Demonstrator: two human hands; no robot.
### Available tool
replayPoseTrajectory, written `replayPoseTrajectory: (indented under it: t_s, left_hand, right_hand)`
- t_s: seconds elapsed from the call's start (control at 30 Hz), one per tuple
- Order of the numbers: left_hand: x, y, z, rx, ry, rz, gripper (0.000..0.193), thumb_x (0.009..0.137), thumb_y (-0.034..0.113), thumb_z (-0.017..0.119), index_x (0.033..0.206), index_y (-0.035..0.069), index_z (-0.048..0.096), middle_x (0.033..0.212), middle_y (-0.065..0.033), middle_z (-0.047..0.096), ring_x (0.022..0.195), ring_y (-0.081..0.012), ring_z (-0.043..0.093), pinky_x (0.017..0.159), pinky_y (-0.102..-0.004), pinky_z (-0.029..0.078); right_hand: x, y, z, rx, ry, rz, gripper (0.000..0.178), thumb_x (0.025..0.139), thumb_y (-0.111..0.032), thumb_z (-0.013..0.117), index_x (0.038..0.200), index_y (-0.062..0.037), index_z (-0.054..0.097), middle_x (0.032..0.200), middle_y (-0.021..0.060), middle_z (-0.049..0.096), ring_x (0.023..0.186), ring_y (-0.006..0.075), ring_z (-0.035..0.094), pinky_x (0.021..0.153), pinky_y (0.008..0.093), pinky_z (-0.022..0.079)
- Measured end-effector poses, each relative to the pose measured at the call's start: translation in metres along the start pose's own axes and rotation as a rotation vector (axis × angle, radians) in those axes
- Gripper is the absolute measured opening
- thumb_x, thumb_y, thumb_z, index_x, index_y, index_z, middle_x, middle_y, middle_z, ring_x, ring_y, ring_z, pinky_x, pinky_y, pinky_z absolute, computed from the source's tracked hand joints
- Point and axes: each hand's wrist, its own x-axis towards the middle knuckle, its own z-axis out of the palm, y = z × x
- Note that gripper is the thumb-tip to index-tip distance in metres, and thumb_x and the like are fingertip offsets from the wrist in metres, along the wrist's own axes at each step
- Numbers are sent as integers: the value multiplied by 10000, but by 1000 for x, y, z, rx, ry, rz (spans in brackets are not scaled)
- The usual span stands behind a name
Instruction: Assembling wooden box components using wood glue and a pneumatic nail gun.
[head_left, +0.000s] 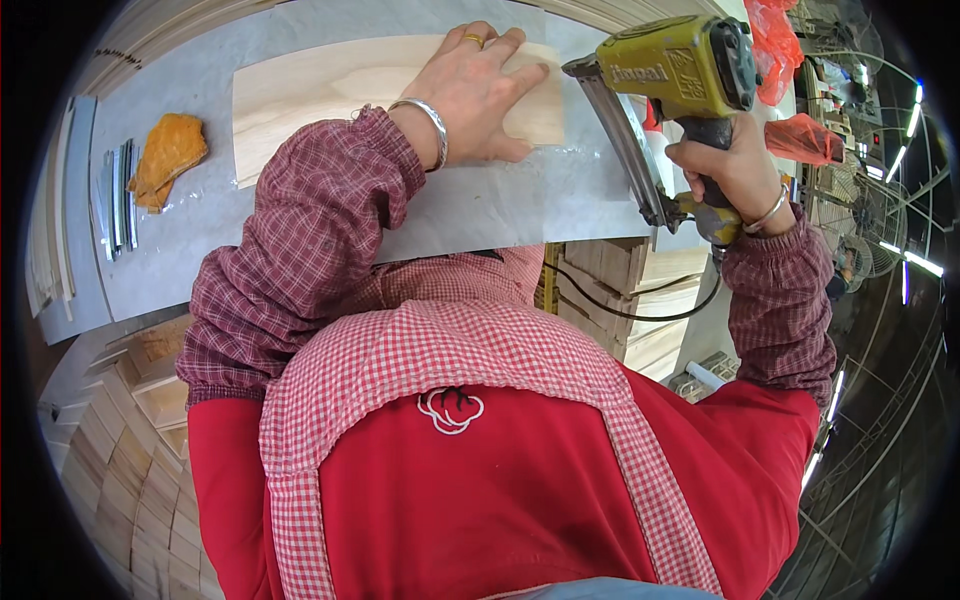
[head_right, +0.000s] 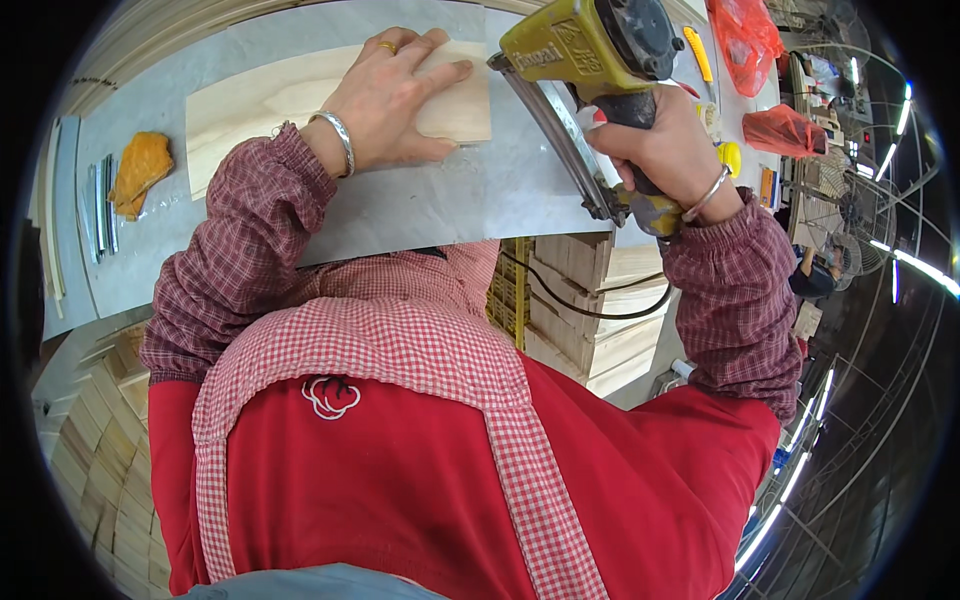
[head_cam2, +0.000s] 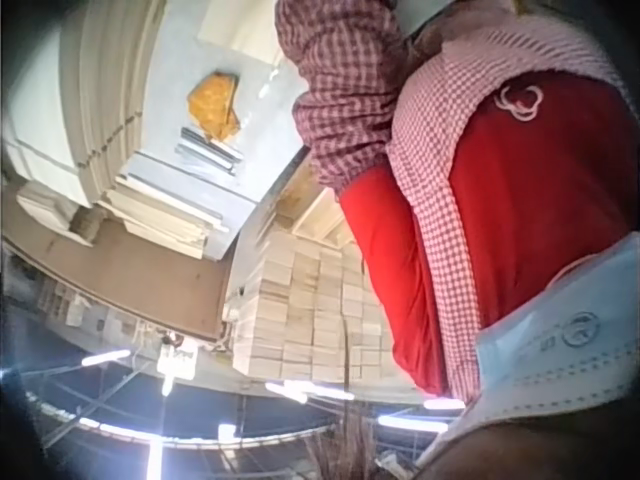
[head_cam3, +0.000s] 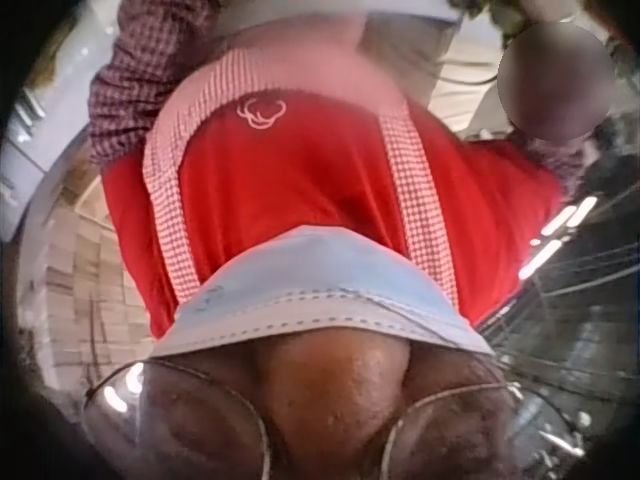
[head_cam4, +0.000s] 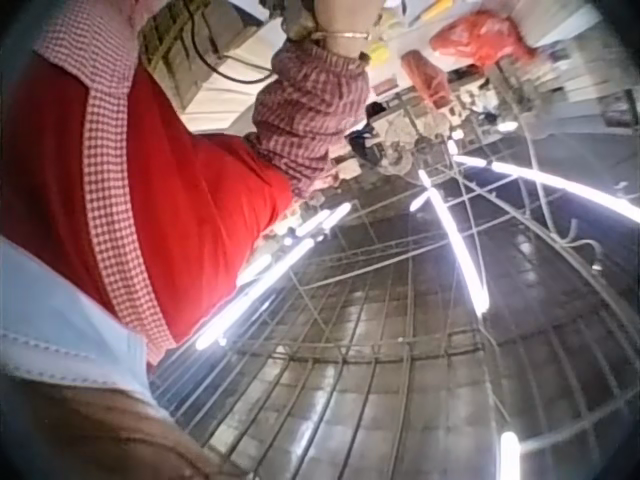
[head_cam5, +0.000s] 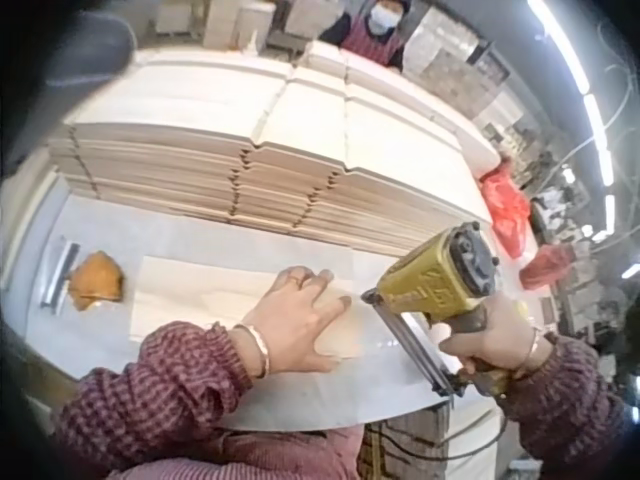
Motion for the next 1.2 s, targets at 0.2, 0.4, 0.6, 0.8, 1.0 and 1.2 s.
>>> replayPoseTrajectory:
  t_s: [0.2,0.4,0.6,0.8,1.0,1.2]
  left_hand:
    - [-1,-2,2,-12,48,15,615,612,421,724,1164,187,586,1273,-118,482,1130,-304,448,1015,-381,305]
    - [0,-2,0,-12,15,-2,643,600,399,726,1191,205,564,1292,-102,465,1140,-319,437,1004,-390,340]
    - [0,1,-10,-48,20,6,647,598,405,728,1192,208,563,1289,-100,463,1137,-318,438,1001,-390,343]
    - [0,2,-12,-40,-15,4,665,591,409,732,1204,221,553,1291,-97,463,1132,-312,443,1000,-389,344]
    - [1,1,-14,-62,-16,22,701,593,411,729,1225,180,536,1286,-104,464,1128,-306,448,1004,-367,352]
    - [7,0,-13,-132,9,97,686,614,442,715,1208,148,539,1273,-145,461,1118,-331,448,1000,-395,343]
  right_hand:
    - [-13,6,4,19,-41,37,204,689,-69,639,876,10,620,501,23,524,352,92,437,368,195,348]
    - [-16,10,6,31,-27,37,219,691,-68,635,894,12,622,511,24,527,350,92,437,368,197,349]
    - [-18,9,8,14,-10,41,214,691,-61,630,890,15,619,515,29,528,351,95,440,370,196,348]
    - [-25,2,18,41,39,61,195,694,-46,628,877,19,616,511,31,522,360,93,442,372,198,345]
    - [-58,17,23,173,24,111,174,698,-35,624,860,27,610,517,28,517,368,87,440,375,198,344]
    - [-71,18,34,277,41,124,163,697,-26,621,847,37,605,516,20,506,371,86,440,381,192,342]
